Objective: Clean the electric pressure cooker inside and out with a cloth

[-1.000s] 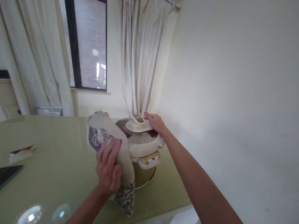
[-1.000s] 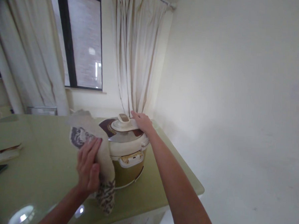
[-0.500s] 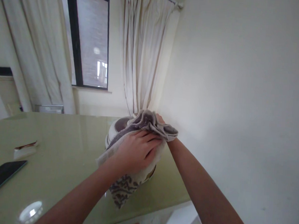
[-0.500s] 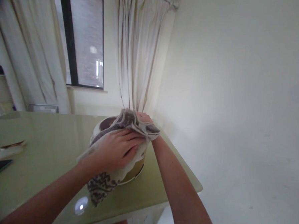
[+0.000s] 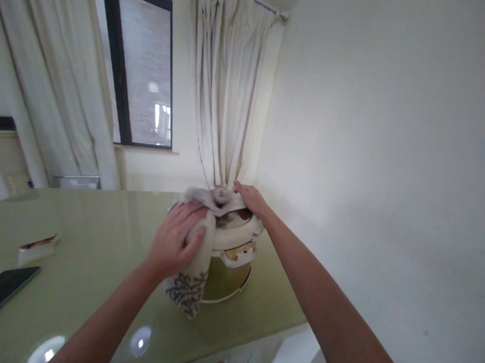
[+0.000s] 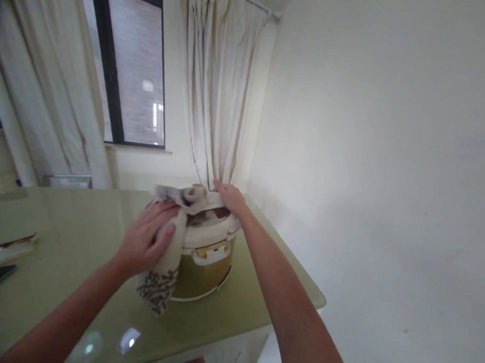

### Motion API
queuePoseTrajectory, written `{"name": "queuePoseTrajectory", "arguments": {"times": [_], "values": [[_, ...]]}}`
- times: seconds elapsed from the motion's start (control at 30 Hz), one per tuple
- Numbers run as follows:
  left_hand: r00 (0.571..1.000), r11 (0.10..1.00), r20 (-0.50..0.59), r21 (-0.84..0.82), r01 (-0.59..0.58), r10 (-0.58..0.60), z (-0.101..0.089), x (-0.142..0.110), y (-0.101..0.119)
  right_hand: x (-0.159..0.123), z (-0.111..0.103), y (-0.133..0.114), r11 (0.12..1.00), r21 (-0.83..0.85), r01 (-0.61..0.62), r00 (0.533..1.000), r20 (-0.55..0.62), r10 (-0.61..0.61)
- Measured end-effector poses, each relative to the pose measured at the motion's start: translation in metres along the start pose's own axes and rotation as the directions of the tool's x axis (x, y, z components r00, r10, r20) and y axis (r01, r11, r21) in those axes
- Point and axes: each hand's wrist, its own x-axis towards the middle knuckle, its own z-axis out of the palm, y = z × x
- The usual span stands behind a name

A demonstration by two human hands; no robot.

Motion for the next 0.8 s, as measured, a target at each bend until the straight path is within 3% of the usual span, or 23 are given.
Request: {"name": "queuePoseTrajectory", "arguments": {"times": [0.13,0.2,0.23,0.3,0.37,0.47,0.53,0.6,0.67,0.8], "values": [[0.93,0.913,-0.001,-0.193,0.36,-0.367,0.0,0.006,-0.048,0.004,-0.002,-0.001,0.999,0.026,-0.043,0.999,-0.021,0.044],[0.895,0.869,0.012,-0.233,0.436,-0.446,-0.001,0.008,-0.055,0.003,-0.002,-0.001,0.998,0.03,-0.055,0.998,-0.026,0.055],[0.897,0.87,0.01,-0.237,0.432,-0.442,-0.002,0.008,-0.052,0.003,-0.002,-0.001,0.998,0.027,-0.06,0.998,-0.029,0.06],[0.941,0.921,0.002,-0.2,0.333,-0.339,-0.005,0.01,-0.03,0.003,-0.002,-0.001,0.998,0.015,-0.063,0.998,-0.029,0.063],[0.986,0.98,0.032,-0.111,0.167,-0.164,-0.005,0.014,0.006,0.005,-0.003,-0.002,0.998,-0.003,-0.061,0.998,-0.024,0.061],[0.992,0.999,0.123,0.009,-0.032,0.031,-0.003,0.026,0.057,0.006,-0.005,-0.003,0.997,-0.037,-0.073,0.997,0.004,0.073],[0.978,0.995,0.188,0.017,-0.1,0.095,-0.002,0.037,0.071,0.004,-0.005,-0.004,0.994,-0.065,-0.091,0.995,0.032,0.093],[0.967,0.997,0.243,0.013,-0.079,0.074,-0.003,0.048,0.062,0.002,-0.006,-0.005,0.993,-0.082,-0.088,0.995,0.042,0.091],[0.963,0.999,0.269,-0.04,0.007,0.004,-0.006,0.054,0.036,-0.002,-0.005,-0.005,0.995,-0.076,-0.065,0.998,0.022,0.067],[0.958,0.922,0.192,-0.284,0.264,-0.215,-0.007,0.047,-0.023,-0.004,-0.004,-0.004,0.998,-0.029,-0.055,0.998,-0.022,0.054]]}}
